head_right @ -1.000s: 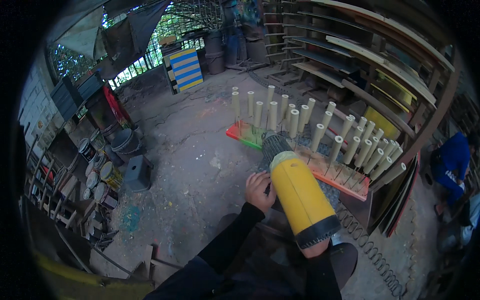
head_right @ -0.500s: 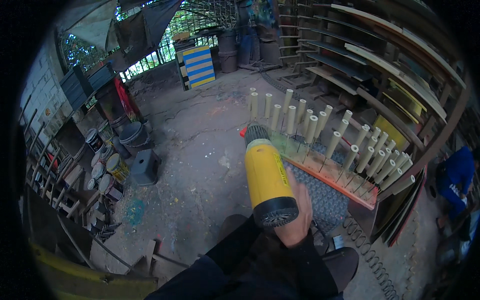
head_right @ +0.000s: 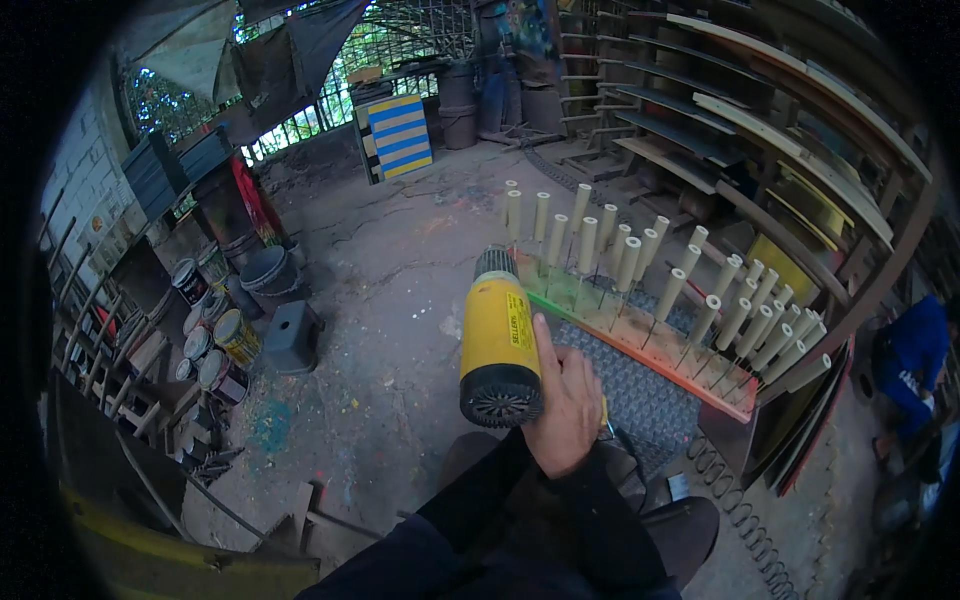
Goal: The person uses a yellow heat gun to apply heat to the tops of multiple white cylindrical candles arranged on a wooden board. They then insert thin metal rods into the heated centers of the candles, repeating the process for several units.
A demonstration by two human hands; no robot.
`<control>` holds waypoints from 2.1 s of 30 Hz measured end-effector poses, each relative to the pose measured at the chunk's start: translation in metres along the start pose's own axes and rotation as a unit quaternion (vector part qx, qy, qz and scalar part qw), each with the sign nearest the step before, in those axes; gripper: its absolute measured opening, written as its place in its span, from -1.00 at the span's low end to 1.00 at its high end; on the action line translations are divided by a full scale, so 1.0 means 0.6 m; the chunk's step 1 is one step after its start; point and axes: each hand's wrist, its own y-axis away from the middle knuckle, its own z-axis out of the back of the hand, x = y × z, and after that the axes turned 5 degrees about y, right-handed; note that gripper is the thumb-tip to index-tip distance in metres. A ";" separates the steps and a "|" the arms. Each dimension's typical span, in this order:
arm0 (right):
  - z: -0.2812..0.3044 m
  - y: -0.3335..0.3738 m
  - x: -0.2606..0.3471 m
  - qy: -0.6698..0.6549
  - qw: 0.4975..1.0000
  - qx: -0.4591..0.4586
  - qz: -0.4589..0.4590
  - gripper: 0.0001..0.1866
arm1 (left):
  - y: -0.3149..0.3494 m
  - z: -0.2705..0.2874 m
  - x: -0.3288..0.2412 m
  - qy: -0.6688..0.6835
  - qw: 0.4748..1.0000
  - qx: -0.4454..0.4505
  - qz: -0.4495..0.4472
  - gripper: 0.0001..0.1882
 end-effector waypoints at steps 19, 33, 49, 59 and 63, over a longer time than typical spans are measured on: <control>0.048 0.054 -0.041 -0.060 0.992 -0.091 -0.061 -0.35 | -0.004 0.017 0.000 -0.120 0.987 0.033 -0.104 -0.68; 0.092 0.140 -0.101 -0.153 0.968 -0.111 -0.167 -0.37 | -0.008 0.014 -0.030 -0.114 0.986 -0.047 -0.109 -0.82; 0.148 0.218 -0.163 -0.118 0.957 -0.051 -0.259 -0.48 | -0.006 0.009 -0.027 -0.124 0.985 -0.049 -0.108 -0.84; 0.148 0.242 -0.198 -0.061 0.946 -0.066 -0.312 -0.55 | -0.008 0.010 -0.035 -0.130 0.985 -0.043 -0.105 -0.85; 0.181 0.273 -0.208 -0.051 0.948 -0.083 -0.302 -0.57 | -0.007 0.008 -0.032 -0.129 0.984 -0.048 -0.113 -0.85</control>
